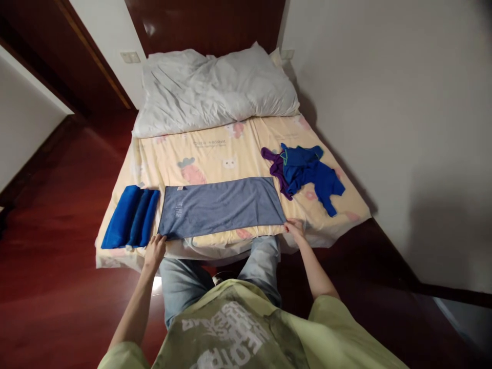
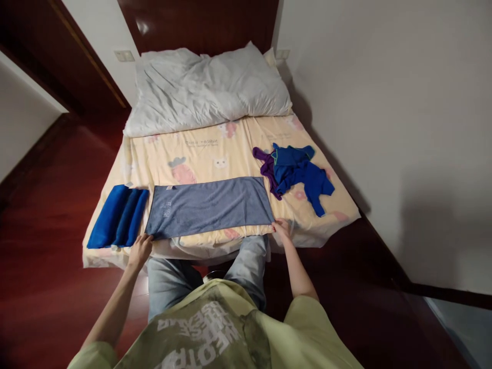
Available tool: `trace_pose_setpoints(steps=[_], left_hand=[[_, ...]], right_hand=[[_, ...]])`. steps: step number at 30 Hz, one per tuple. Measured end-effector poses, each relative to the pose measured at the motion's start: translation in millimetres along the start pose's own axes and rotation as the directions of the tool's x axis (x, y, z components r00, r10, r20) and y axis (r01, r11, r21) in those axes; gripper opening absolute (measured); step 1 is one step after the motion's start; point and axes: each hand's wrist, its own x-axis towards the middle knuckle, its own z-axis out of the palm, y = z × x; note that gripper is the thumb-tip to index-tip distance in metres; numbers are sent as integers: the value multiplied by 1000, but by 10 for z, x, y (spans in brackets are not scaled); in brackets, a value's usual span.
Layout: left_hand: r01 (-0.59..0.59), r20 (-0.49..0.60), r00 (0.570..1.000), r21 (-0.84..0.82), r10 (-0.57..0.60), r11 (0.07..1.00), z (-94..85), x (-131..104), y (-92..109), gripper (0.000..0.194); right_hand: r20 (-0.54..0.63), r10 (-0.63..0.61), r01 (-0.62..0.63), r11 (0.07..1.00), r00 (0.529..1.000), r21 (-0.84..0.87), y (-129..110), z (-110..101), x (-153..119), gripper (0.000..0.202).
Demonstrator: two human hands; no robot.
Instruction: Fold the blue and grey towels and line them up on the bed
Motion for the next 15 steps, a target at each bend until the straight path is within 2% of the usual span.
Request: trace_pose_setpoints(steps=[3, 5, 7, 9, 10, 12, 15], left_hand=[[65, 47, 997, 16, -66, 998, -43, 21, 135, 40], [89, 34, 995, -1, -89, 996, -60, 54, 294, 41], [81, -26, 996, -45, -82, 996, -46, 90, 493, 44], [69, -87, 993, -105, -78, 992, 7, 117, 697, 50], [75, -99, 991, -134, -88, 988, 46, 125, 789, 53], [111, -79, 989, -175, -127, 978, 138, 129, 932, 59], [155, -33, 986, -189, -164, 970, 264, 119, 1040, 62]], right_hand=[[4, -82, 82, 985, 997, -153, -98, -63, 93, 14], [4, -243, 230, 914, 970, -333, -237, -39, 219, 30], [108, -441, 423, 720, 891, -551, -405, 38, 393, 47], [310, -534, 571, 440, 787, -693, -560, 134, 612, 55], [399, -522, 609, 328, 754, -722, -620, 174, 737, 57], [508, -445, 628, 176, 738, -758, -700, 205, 1009, 59], [509, -329, 560, 80, 795, -824, -746, 89, 1447, 58]])
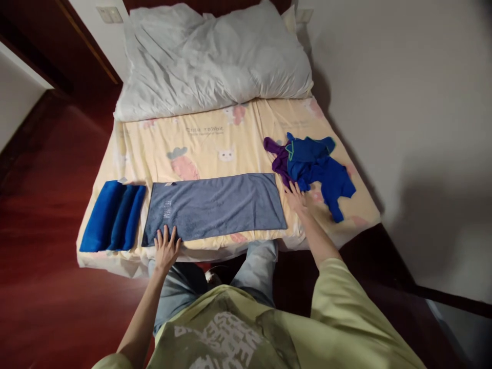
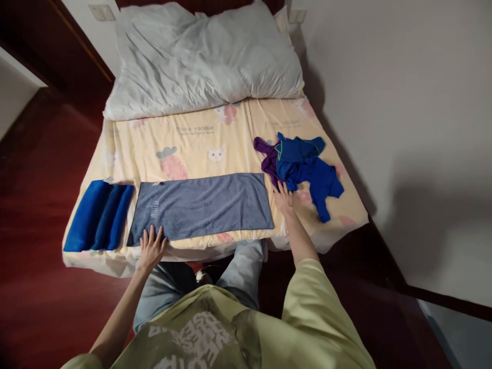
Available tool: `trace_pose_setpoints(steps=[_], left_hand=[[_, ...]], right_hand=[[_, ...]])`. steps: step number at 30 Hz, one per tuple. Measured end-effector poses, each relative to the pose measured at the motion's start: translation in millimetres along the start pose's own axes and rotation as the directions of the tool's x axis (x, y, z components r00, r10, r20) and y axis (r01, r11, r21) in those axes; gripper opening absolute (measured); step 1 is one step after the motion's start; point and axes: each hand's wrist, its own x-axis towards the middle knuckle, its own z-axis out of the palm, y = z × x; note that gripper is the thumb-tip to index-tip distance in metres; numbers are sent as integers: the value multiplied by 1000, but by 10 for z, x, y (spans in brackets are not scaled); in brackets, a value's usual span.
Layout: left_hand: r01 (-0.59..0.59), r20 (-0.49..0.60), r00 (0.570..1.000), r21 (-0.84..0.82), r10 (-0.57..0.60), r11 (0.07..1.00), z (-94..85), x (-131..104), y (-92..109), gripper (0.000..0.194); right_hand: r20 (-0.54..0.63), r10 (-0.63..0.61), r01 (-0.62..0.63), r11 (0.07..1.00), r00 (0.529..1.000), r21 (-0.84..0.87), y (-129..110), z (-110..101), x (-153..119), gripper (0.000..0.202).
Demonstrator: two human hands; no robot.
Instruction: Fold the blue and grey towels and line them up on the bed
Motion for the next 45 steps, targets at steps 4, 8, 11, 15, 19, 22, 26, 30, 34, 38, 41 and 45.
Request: trace_pose_setpoints(steps=[4, 8, 11, 15, 19, 22, 26, 30, 34, 38, 41, 45], left_hand=[[8, -11, 1000, 15, -8, 1000, 78, -26, 23, 62], [11, 25, 1000, 11, -11, 1000, 8, -2, -15, 62], [7, 51, 999, -27, -5, 1000, -134, 173, -140, 56], [-29, -33, 999, -61, 27, 998, -316, 736, -268, 56], [-61, -29, 998, -52, 60, 997, -285, 1426, -111, 65], [-49, 18, 999, -63, 50, 997, -137, 1816, 40, 70], [43, -18, 999, -84, -45, 995, 11, 2160, 19, 70], [104, -70, 991, -105, -112, 989, 1, 2461, -175, 64], [111, -104, 987, -111, -123, 988, -113, 2826, -468, 50], [-7, 30, 1000, -84, 9, 996, -269, 3165, -825, 35], [-90, 159, 982, -96, 105, 991, -369, 3306, -1015, 30], [-78, 113, 989, -131, 94, 988, -440, 3331, -1061, 27]], right_hand=[[90, 68, -64, 997, 994, -44, 511, -4, 274, 59], [45, 134, -136, 989, 990, 60, 601, -22, 402, 57], [-90, 264, -246, 953, 960, 175, 243, -16, 358, 50], [-314, 271, -175, 937, 910, 302, -614, 21, 204, 52], [-261, -182, 260, 916, 948, 306, -1305, 155, 242, 55], [-205, -171, 232, 916, 964, 327, -1425, 291, 452, 57], [-222, -42, 115, 937, 974, 330, -1277, 414, 764, 59], [-237, 115, -25, 936, 965, 351, -1144, 443, 1028, 57], [-230, 165, -52, 901, 959, 430, -916, 362, 1325, 48], [-171, 82, -1, 903, 982, 429, -545, 197, 1586, 36], [-65, 42, -10, 899, 997, 438, -334, 82, 1697, 26], [13, 102, -94, 858, 995, 505, -269, -4, 1739, 16]])
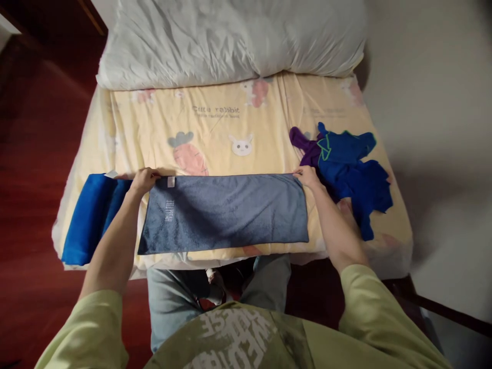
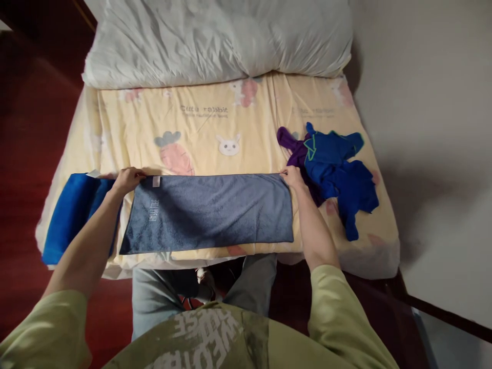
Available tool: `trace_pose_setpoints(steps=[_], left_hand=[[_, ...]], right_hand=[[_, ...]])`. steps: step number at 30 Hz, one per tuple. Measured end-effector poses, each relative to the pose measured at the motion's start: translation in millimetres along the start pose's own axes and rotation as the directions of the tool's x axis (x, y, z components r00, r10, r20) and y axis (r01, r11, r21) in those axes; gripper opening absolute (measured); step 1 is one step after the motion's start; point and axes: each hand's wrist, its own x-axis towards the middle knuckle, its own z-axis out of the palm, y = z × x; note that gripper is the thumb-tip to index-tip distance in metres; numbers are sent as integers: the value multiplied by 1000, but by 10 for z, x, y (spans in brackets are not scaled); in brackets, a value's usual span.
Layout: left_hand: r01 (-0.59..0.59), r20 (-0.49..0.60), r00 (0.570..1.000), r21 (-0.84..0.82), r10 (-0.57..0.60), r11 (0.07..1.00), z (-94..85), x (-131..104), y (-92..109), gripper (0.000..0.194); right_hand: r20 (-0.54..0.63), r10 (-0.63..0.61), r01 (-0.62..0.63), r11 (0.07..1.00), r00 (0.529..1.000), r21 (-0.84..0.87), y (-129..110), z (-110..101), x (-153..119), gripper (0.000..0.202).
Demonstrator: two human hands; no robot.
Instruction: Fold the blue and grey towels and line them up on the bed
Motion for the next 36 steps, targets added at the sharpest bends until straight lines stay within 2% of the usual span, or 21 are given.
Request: trace_pose_setpoints(steps=[4, 7, 10, 13, 17, 21, 24, 26, 28, 30, 31, 32, 34, 36], left_hand=[[125, -154, 980, -12, -125, 992, 42, -49, 151, 24], [211, -214, 953, -27, -212, 977, 108, -82, 280, 26], [258, -269, 927, -47, -261, 965, 131, -103, 353, 29], [270, -321, 906, -63, -275, 961, 96, -121, 371, 29], [271, -372, 886, -65, -275, 960, 70, -121, 363, 30], [334, -363, 863, -115, -352, 936, 104, -68, 393, 33], [376, -338, 847, -164, -410, 912, 147, -87, 553, 36], [344, -360, 852, -159, -379, 925, 228, -183, 777, 40], [221, -373, 895, -100, -242, 970, 375, -334, 1058, 52], [41, -278, 959, -24, -46, 999, 555, -483, 1298, 62], [-17, -223, 975, -6, 15, 1000, 635, -536, 1366, 66], [-32, -188, 982, 2, 32, 999, 696, -566, 1387, 68], [34, -172, 985, 0, -34, 999, 736, -549, 1292, 71], [150, -192, 970, -11, -149, 989, 671, -465, 1091, 71]], right_hand=[[-181, 9, -19, 998, 983, -52, -118, 60, -53, 17], [-277, 42, -74, 992, 960, -105, -226, 149, -112, 19], [-339, 112, -149, 985, 934, -86, -300, 213, -145, 22], [-383, 163, -191, 981, 909, -37, -326, 240, -152, 23], [-426, 154, -171, 985, 891, -2, -330, 281, -143, 25], [-443, 215, -226, 974, 871, 28, -368, 333, -103, 28], [-415, 263, -275, 961, 871, 32, -529, 391, -162, 36], [-417, 192, -215, 977, 888, -8, -742, 491, -323, 44], [-378, -9, -28, 995, 926, -91, -991, 653, -566, 53], [-202, -279, 249, 955, 939, -164, -1165, 833, -806, 57], [-106, -376, 355, 918, 920, -178, -1190, 904, -890, 57], [-41, -424, 410, 893, 905, -185, -1165, 951, -935, 58], [-28, -379, 364, 905, 925, -220, -984, 954, -902, 60], [-101, -238, 205, 943, 966, -264, -736, 859, -757, 64]])
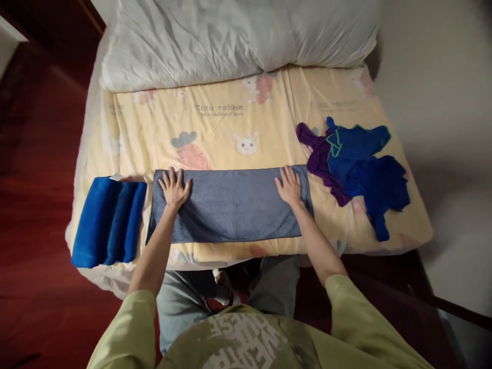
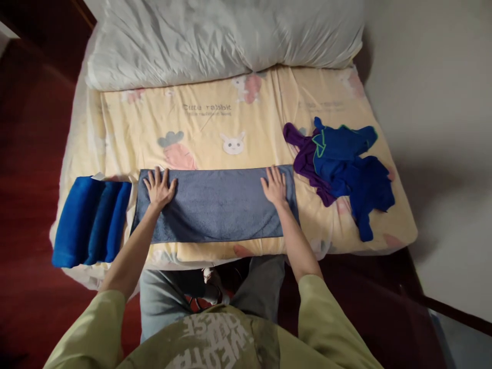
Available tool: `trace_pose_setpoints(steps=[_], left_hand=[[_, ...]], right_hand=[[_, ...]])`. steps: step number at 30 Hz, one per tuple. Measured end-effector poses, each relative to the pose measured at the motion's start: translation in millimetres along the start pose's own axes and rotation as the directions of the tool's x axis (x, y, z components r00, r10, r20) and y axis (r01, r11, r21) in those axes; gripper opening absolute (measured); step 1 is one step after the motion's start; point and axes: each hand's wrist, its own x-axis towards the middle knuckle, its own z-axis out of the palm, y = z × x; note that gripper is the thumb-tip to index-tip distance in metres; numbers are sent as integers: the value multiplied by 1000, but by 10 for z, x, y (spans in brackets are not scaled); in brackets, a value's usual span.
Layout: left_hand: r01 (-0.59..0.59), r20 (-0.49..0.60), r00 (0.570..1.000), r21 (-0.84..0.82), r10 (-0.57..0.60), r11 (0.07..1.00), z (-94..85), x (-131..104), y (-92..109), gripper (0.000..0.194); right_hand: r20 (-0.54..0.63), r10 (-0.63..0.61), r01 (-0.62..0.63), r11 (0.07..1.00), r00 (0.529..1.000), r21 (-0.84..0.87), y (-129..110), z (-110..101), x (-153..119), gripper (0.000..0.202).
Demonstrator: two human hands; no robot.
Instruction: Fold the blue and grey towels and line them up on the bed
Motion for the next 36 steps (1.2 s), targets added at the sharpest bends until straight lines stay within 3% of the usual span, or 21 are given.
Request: trace_pose_setpoints(steps=[3, 5, 10, 12, 15, 18, 21, 23, 26, 29, 32, 36], left_hand=[[69, -10, 998, 0, -69, 998, -135, 109, -194, 68], [25, -13, 1000, -4, -25, 1000, -186, -38, -178, 68], [-223, 78, 972, 3, 222, 975, -84, -1032, -15, 66], [-169, 65, 984, 21, 167, 985, -48, -1373, -44, 65], [-46, 15, 999, 41, 45, 998, -48, -1648, -54, 69], [-142, 42, 989, 34, 141, 989, -19, -1801, 168, 73], [-287, 93, 954, 15, 285, 958, 75, -1983, 476, 74], [-291, 99, 953, 26, 287, 956, 120, -2103, 548, 75], [-208, 76, 976, 74, 202, 975, 89, -2214, 355, 77], [-15, -3, 1000, 109, 16, 994, -25, -2248, -9, 80], [141, -87, 988, 129, -131, 981, -119, -2278, -284, 83], [252, -121, 964, 150, -235, 956, -174, -2357, -423, 82]], right_hand=[[-24, 146, -148, 987, 989, -65, 231, -84, 112, 66], [-47, 133, -137, 986, 990, -93, 114, -127, 17, 66], [12, -148, 148, 988, 989, -47, -371, -60, -838, 62], [13, -114, 114, 993, 993, -30, -332, -23, -1159, 60], [-46, 39, -41, 998, 998, -42, -208, -22, -1407, 61], [-78, 51, -55, 998, 996, -41, -385, -47, -1540, 62], [-23, -125, 125, 992, 992, -3, -771, -20, -1749, 63], [6, -159, 159, 987, 987, 20, -909, 11, -1904, 65], [-3, -40, 40, 999, 999, 9, -778, 10, -2058, 68], [-18, 80, -80, 997, 997, -19, -456, -42, -2115, 68], [-46, 208, -209, 978, 977, -27, -220, -72, -2160, 68], [-77, 313, -315, 949, 947, -22, -77, -34, -2261, 73]])
